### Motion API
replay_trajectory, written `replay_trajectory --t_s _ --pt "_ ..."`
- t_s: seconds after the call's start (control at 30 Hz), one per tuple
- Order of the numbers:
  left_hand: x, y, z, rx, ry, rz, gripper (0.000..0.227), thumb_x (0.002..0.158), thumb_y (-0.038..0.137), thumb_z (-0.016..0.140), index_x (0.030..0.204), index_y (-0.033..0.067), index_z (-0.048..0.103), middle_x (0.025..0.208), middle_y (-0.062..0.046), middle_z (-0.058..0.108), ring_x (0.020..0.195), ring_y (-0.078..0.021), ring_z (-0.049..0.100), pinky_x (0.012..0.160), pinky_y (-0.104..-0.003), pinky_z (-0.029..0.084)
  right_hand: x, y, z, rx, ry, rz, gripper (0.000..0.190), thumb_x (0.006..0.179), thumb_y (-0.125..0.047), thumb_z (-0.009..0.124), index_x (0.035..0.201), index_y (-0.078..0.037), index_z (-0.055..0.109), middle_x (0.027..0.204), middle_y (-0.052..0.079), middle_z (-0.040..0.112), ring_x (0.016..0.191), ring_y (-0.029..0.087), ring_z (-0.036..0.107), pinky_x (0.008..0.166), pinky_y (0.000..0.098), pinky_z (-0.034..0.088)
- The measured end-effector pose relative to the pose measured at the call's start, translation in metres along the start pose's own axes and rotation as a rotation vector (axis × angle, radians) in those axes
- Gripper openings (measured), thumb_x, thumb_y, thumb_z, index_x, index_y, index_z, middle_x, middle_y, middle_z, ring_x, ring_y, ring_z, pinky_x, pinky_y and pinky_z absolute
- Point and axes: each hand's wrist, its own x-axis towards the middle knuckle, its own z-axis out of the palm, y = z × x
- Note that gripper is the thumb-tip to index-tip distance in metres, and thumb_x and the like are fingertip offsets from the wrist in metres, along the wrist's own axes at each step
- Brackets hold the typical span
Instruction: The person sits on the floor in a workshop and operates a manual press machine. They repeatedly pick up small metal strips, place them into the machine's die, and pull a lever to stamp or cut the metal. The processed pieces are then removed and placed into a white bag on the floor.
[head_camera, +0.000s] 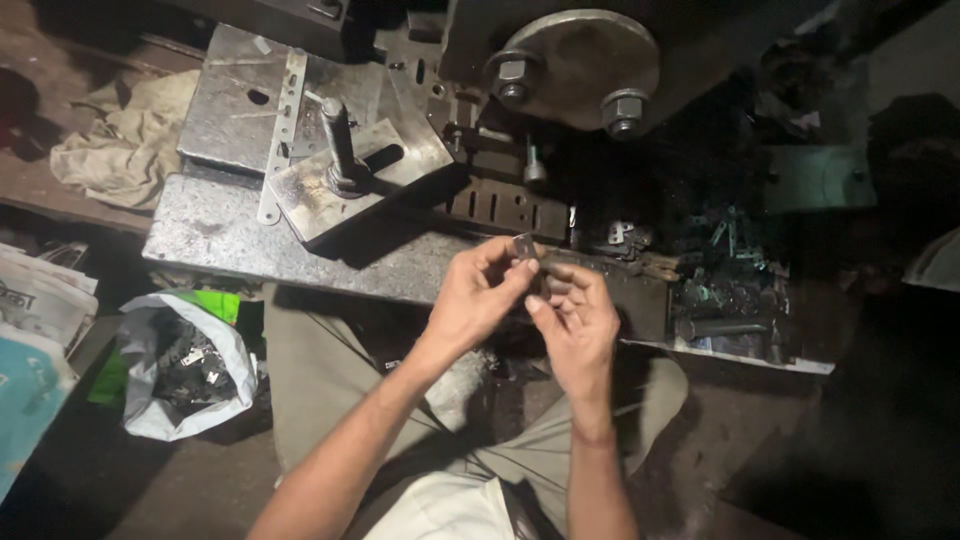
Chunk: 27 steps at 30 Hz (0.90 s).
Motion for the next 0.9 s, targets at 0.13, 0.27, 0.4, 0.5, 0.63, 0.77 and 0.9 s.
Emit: replay_trajectory --t_s 0.13,0.27,0.4,0.5,0.63,0.77,0.9 --pt "-0.001 -0.007 -0.013 -0.100 -0.108 0.018 0.018 0.099 0.011 0.069 0.109 -0.0039 0.070 0.100 0.001 0.064 0.088 -0.0071 0.062 0.076 -0.023 0.053 0.008 0.020 -0.007 0.041 -0.041 0.126 0.024 0.096 0.005 0.067 0.118 0.003 0.060 0.094 0.008 0.069 0.072 0.009 0.065 0.061 0.0245 0.059" --pt "0.000 0.009 -0.020 0.036 -0.149 0.131 0.024 0.101 0.011 0.070 0.120 -0.0039 0.072 0.106 -0.003 0.062 0.098 -0.0106 0.064 0.083 -0.027 0.053 0.011 0.013 0.000 -0.046 -0.054 0.194 0.020 0.096 0.002 0.065 0.115 0.002 0.060 0.086 0.006 0.067 0.066 0.006 0.062 0.054 0.0228 0.055" --pt "-0.005 0.034 -0.039 0.699 0.028 0.298 0.047 0.092 0.019 0.076 0.134 0.0030 0.063 0.098 -0.010 0.064 0.082 -0.0240 0.063 0.065 -0.035 0.050 0.037 -0.004 0.022 -0.361 0.140 0.097 0.016 0.095 0.000 0.066 0.110 0.001 0.060 0.076 0.002 0.068 0.058 0.005 0.060 0.047 0.0213 0.049" --pt "-0.003 0.036 -0.049 0.848 0.108 0.544 0.047 0.095 0.020 0.075 0.136 0.0031 0.061 0.103 -0.016 0.065 0.085 -0.0325 0.066 0.072 -0.040 0.053 0.075 -0.009 0.029 -0.634 0.287 -0.173 0.010 0.099 0.003 0.072 0.105 0.002 0.064 0.075 0.004 0.065 0.061 0.009 0.053 0.051 0.0261 0.037" --pt "-0.001 0.032 -0.053 0.773 0.088 0.485 0.043 0.096 0.018 0.074 0.135 0.0039 0.061 0.101 -0.016 0.068 0.078 -0.0325 0.066 0.069 -0.040 0.053 0.114 -0.002 0.044 -0.502 0.409 -0.291 0.011 0.092 0.001 0.073 0.094 0.000 0.062 0.074 0.003 0.065 0.060 0.007 0.058 0.053 0.0270 0.045" --pt "-0.002 0.035 -0.053 0.721 0.132 0.640 0.041 0.101 0.017 0.070 0.138 0.0045 0.059 0.111 -0.016 0.068 0.092 -0.0333 0.068 0.079 -0.039 0.055 0.105 -0.003 0.040 -0.948 0.386 -0.451 0.018 0.093 -0.006 0.081 0.083 -0.002 0.067 0.070 0.006 0.063 0.061 0.009 0.059 0.058 0.0303 0.048" --pt "-0.005 0.033 -0.054 0.710 0.107 0.431 0.040 0.096 0.017 0.074 0.132 0.0033 0.063 0.100 -0.015 0.070 0.069 -0.0273 0.063 0.063 -0.037 0.051 0.092 -0.008 0.028 -0.612 0.338 -0.290 0.007 0.097 0.000 0.073 0.096 0.003 0.066 0.080 0.003 0.067 0.067 0.008 0.058 0.056 0.0310 0.046"
